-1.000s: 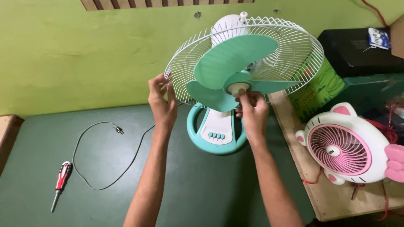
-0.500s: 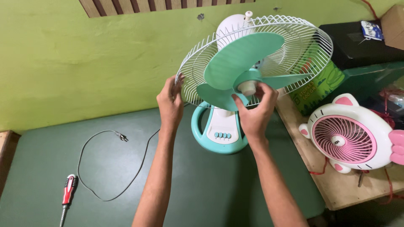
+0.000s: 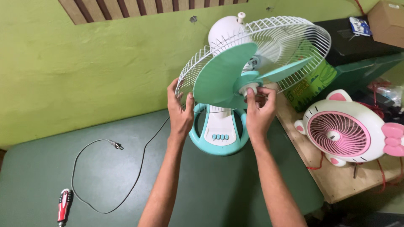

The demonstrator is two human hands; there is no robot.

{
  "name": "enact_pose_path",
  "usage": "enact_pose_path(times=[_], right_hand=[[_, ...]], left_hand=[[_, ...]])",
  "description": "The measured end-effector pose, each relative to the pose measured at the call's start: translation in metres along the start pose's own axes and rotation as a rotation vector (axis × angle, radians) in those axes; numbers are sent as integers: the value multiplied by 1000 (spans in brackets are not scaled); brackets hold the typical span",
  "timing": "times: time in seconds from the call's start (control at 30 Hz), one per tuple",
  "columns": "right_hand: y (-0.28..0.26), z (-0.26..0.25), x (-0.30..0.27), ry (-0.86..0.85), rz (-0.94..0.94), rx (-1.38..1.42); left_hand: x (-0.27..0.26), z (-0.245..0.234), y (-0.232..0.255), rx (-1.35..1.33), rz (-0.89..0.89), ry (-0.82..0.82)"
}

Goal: The person lifts the front grille off a table fan and sets it on a side table, then twists off the white blade cap and removes the teal fan blades from the motor shaft. They then fit the blades back onto the shaft, secure the cap, and use a screwdriver to tighten the screw on the grille retaining ring.

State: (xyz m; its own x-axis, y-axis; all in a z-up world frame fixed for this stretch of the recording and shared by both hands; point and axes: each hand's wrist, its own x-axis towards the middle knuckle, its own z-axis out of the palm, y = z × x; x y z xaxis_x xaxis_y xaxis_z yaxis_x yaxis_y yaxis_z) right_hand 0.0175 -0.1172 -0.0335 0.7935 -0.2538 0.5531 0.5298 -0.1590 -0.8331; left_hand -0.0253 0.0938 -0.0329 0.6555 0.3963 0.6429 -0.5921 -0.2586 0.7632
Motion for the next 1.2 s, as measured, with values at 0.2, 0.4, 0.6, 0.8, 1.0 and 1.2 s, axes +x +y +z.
enact_pose_path(times=[0.2,0.4,0.6,0.8,1.0,1.2], right_hand=[[-9,-3,0,0,-248,-160],[-16,-5,3,-6,-396,-299],[-6,-4,12,-124,384,36],[-15,-6,18,-199,313,-116],[-30,-8,19,-173,190,-281],[-28,-5,20,-143,231,-231]], left_hand=[[-9,32,-10,18,-98,250],[-8,37,-7,68,-80,293],[-6,36,-3,50,-167,299],[-7,36,-14,79,-60,304],[-10,37,-23,117,-36,308],[-9,31,-13,-11,-102,227]])
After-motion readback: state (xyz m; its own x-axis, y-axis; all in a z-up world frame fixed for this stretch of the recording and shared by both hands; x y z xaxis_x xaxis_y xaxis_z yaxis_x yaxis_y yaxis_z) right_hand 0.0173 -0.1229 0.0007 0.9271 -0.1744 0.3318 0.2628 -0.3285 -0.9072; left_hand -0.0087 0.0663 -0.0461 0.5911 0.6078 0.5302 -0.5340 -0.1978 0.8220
